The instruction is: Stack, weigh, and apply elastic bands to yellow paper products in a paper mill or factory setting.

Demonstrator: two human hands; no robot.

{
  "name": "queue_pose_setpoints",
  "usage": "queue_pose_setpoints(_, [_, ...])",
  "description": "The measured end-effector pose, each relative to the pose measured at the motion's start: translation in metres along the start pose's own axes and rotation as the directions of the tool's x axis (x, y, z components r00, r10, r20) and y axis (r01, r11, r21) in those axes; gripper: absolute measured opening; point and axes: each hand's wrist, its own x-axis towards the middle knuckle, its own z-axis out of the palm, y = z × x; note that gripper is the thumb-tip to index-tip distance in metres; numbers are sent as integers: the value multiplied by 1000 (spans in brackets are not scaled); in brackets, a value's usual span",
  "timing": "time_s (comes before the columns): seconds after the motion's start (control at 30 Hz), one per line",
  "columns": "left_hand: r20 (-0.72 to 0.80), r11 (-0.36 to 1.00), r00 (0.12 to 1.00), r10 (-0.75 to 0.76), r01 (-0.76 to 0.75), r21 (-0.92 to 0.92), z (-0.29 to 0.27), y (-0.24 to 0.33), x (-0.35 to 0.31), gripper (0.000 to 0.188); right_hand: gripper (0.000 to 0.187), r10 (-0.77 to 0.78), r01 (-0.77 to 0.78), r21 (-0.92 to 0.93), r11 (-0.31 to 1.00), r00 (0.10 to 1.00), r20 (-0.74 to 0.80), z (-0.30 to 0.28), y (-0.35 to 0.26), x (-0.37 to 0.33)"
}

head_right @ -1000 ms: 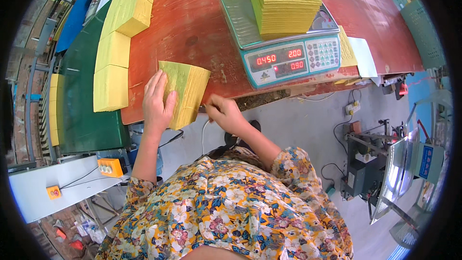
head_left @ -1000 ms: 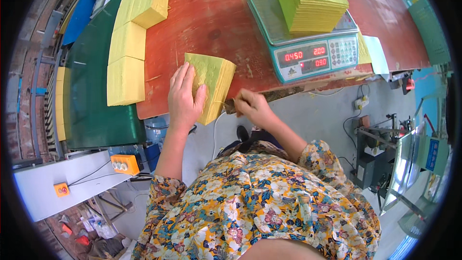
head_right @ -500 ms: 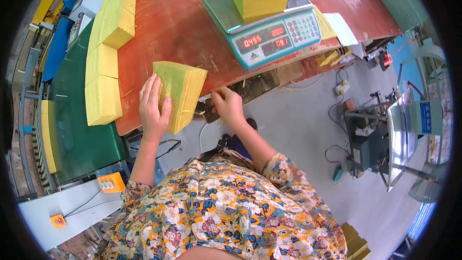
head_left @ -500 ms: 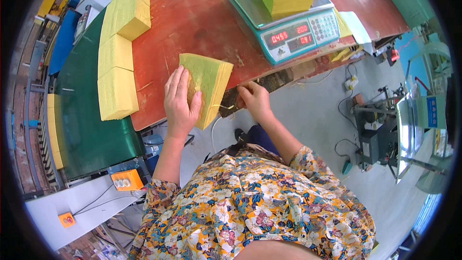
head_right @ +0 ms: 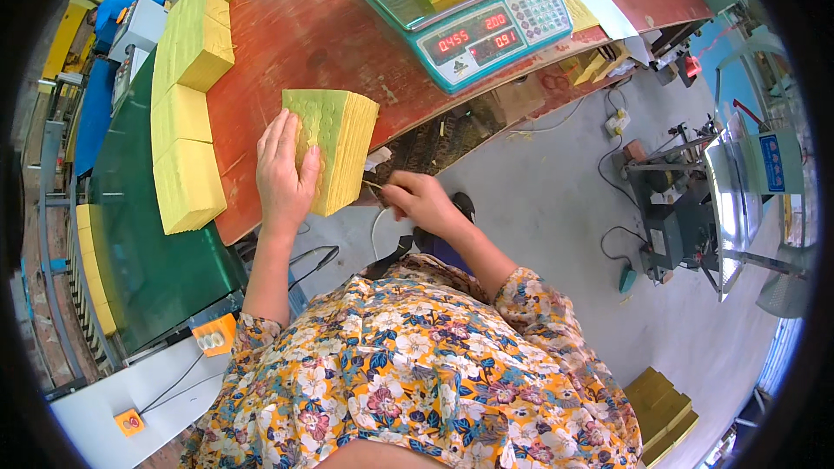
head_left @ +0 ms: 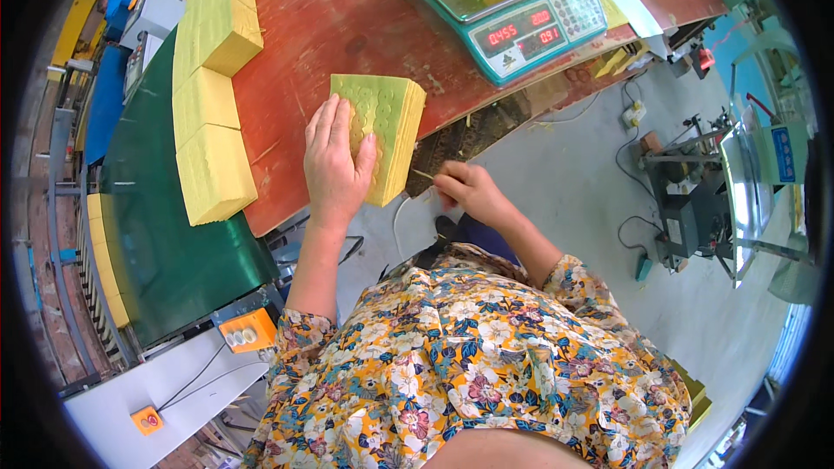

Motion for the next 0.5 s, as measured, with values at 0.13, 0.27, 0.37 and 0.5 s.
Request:
queue_pose_setpoints(0.13, [-6, 1000, 1000, 20, -20, -21, -2, 1, 4, 51, 19, -36, -98, -730, 676, 985, -166, -29, 52, -19])
queue_pose_setpoints(0.27, [82, 978, 980, 179, -169, -121, -14, -9, 16, 53, 35, -466, 240, -528, 815, 812, -351, -28, -48, 10])
queue_pose_setpoints(0.37, [151, 940, 943, 297, -260, -221, -22, -21, 30, 56, 45, -584, 488, -327, 809, 728, -359, -20, -110, 49])
queue_pose_setpoints(0.5, [-5, 980, 980, 201, -201, 13, -42, -2, 21, 43, 43, -745, 609, -682, 404, 652, 141, 3, -155, 80])
